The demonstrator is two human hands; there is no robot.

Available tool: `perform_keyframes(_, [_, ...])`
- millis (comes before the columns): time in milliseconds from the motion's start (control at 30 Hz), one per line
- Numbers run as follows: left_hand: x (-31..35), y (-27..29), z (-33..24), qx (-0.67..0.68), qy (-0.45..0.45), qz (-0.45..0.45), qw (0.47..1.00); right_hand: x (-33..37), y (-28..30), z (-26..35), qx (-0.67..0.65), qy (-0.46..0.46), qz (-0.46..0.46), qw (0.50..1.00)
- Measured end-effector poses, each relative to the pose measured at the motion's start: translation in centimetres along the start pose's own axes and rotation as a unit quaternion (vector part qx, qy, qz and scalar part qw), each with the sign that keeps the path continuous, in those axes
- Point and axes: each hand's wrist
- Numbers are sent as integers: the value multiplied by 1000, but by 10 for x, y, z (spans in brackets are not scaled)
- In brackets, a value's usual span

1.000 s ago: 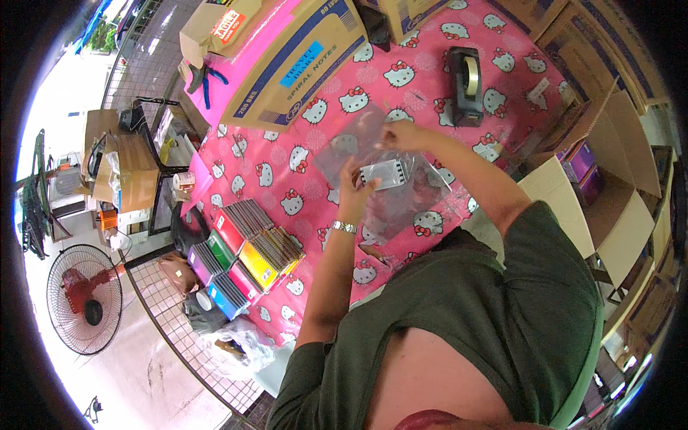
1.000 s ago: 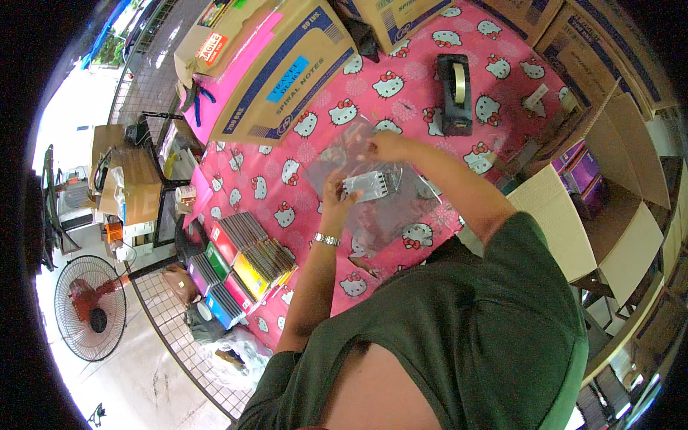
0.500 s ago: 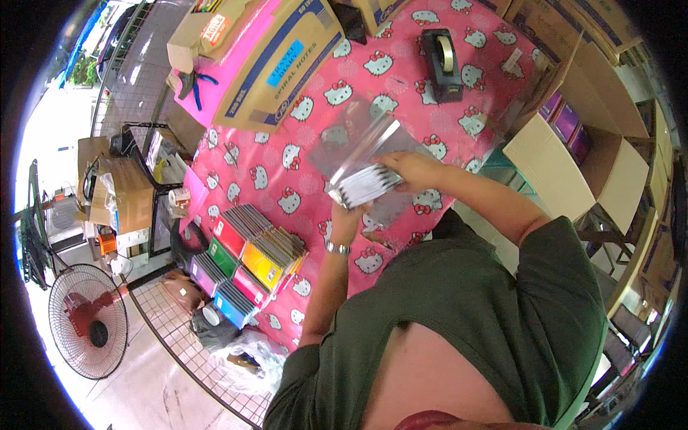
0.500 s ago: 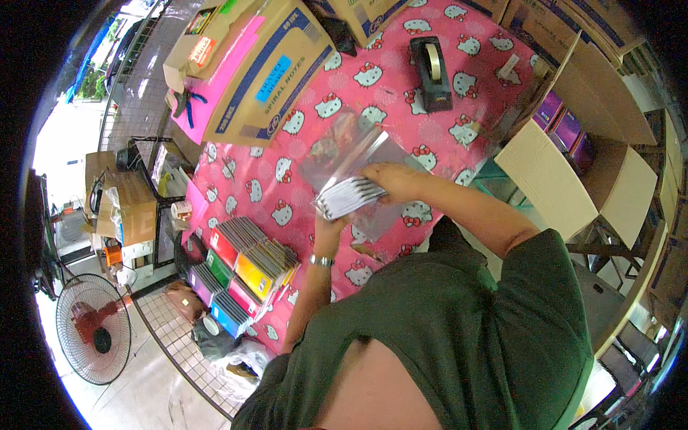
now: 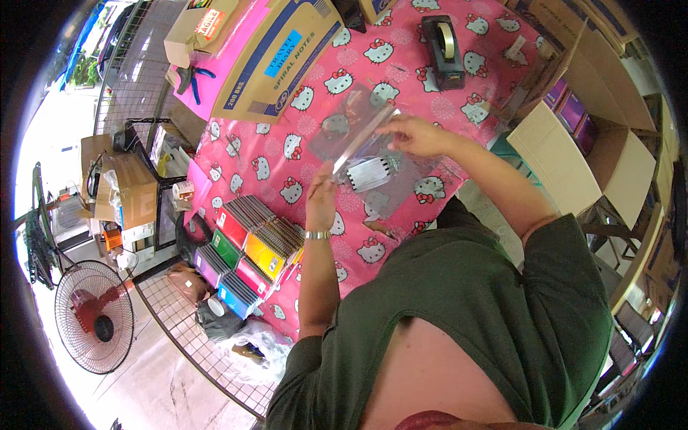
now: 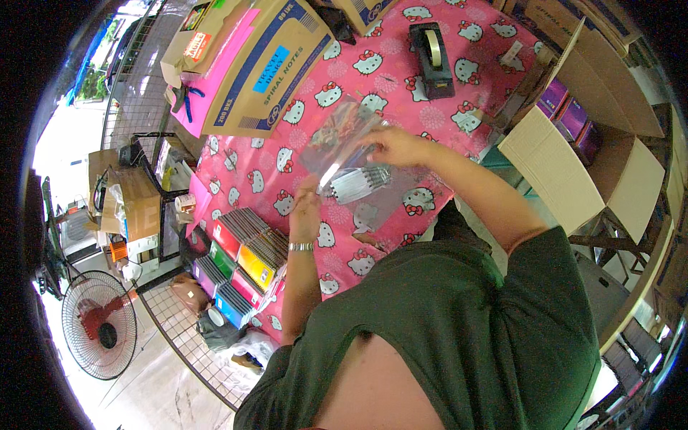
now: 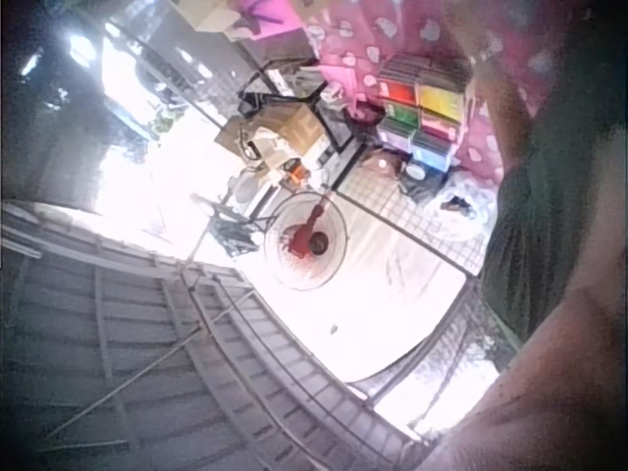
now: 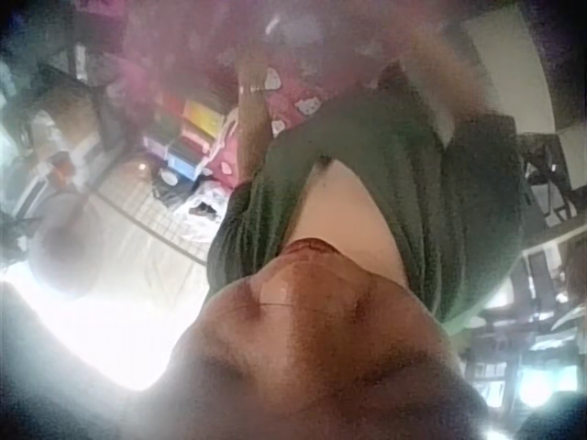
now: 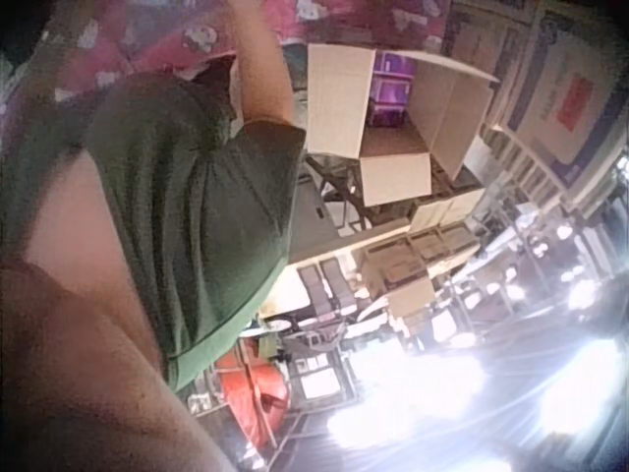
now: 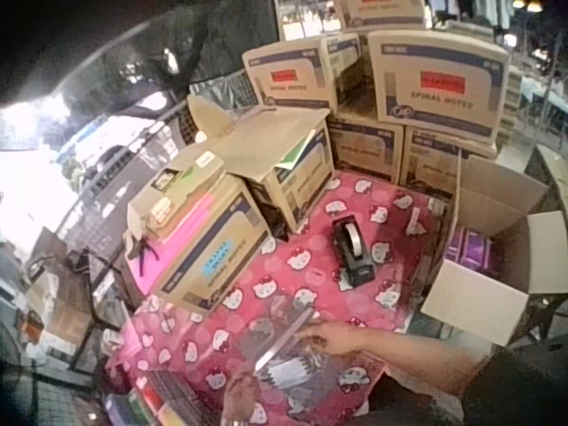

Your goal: The person places small notebooks into plastic bags, seals each bag with tape from a dispenser, and places the packed items into a cardboard box.

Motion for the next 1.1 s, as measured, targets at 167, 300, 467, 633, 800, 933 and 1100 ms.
perform_keyframes(167, [-26,8,27,8,159,130,979,-28,-36,-30,-86,-65,193,975])
perform_keyframes(300, [-36,5,31,-129,150,121,973,-39,-36,-28,30,10,153,988])
perform_keyframes(467, [-33,-15,21,-581,-194,150,776,-36,-53,-27,115,110,13,987])
perform_keyframes(633, [-12,-33,1,-583,-180,190,769,-8,-53,-24,143,142,-9,979])
perform_keyframes(800, [3,-29,-18,-556,-245,281,742,22,-32,8,234,210,23,949])
perform_keyframes(933, [10,-23,8,-558,-223,211,771,16,-61,-10,256,182,-38,949])
perform_keyframes(1100, [8,-18,23,-505,-214,77,833,16,-83,-2,219,-5,-167,961])
Point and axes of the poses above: each hand's wrist, its own x-axis away from the middle knuckle, its own y-axis out of the back of the hand, z = x × y, and after that the axes turned 11 degrees about -y, right-handed
